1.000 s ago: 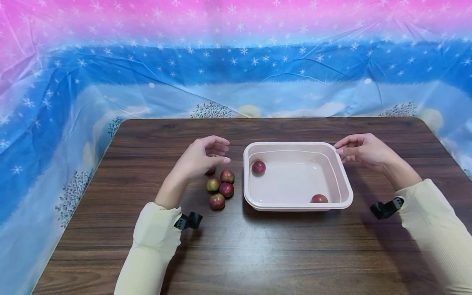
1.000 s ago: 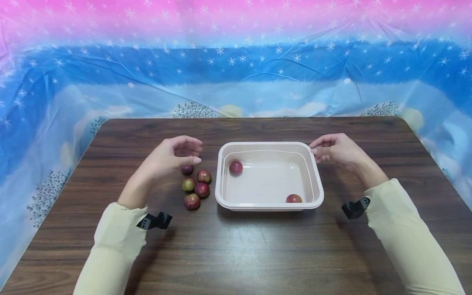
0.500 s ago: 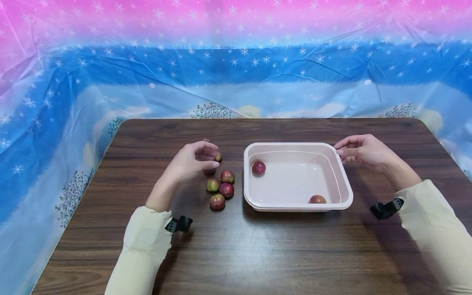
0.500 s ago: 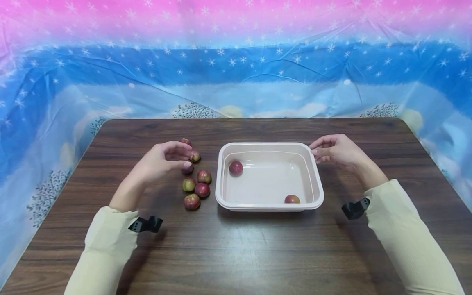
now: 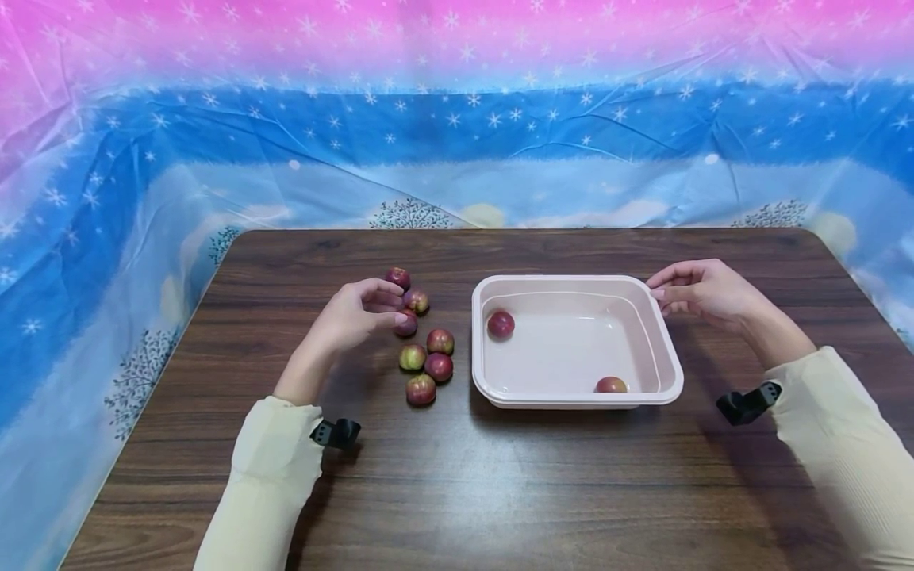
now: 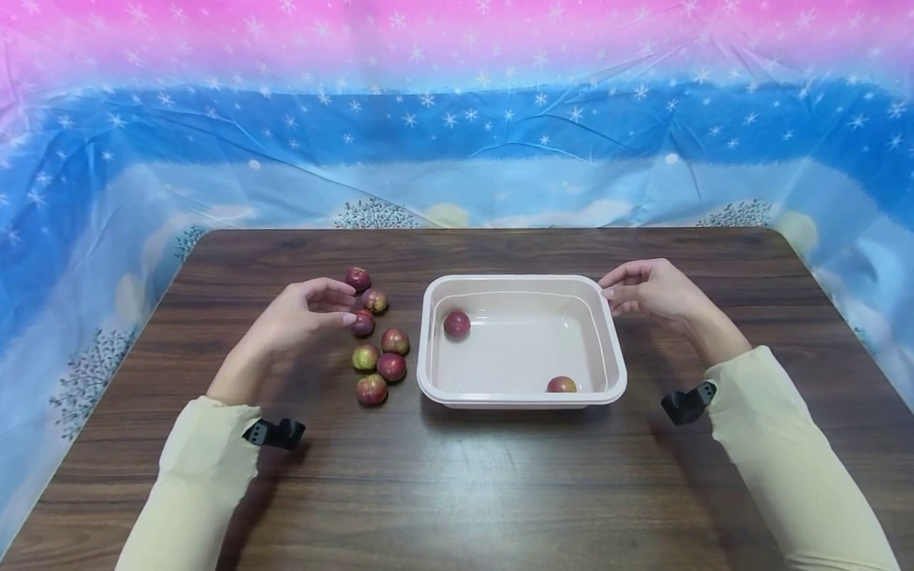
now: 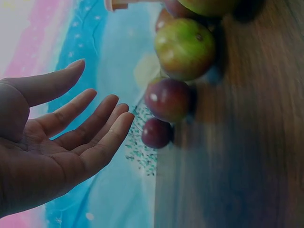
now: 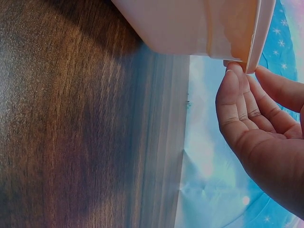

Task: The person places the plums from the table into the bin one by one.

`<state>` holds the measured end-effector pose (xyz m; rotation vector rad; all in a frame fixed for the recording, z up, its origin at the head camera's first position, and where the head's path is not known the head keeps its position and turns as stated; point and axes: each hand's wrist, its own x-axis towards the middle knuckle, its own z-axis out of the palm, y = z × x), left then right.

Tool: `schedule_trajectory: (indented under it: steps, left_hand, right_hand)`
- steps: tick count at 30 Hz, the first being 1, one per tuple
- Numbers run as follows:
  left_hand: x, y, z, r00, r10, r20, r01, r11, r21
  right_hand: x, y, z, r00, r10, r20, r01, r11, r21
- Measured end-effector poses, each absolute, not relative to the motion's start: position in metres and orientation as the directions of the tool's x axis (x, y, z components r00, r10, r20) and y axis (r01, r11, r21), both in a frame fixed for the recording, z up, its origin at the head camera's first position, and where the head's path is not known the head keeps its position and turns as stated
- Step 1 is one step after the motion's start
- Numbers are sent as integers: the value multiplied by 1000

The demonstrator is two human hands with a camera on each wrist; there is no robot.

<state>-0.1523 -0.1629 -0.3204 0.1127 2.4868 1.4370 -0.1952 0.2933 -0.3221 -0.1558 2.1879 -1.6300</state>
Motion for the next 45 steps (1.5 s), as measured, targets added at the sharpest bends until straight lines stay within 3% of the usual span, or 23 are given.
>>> schedule_trajectory:
  steps: [26,45]
  left_hand:
    - [-171,-169,-352,-944,177,-279,-134,565,814]
    - [-173,-167,-355,-951,163,-263,-114,606,787]
  right_hand:
    - [-196,294,-322,-905,-334,-262,166,288,-943]
    - [-195,293,-321,-907,-332,-260,164,290,-943]
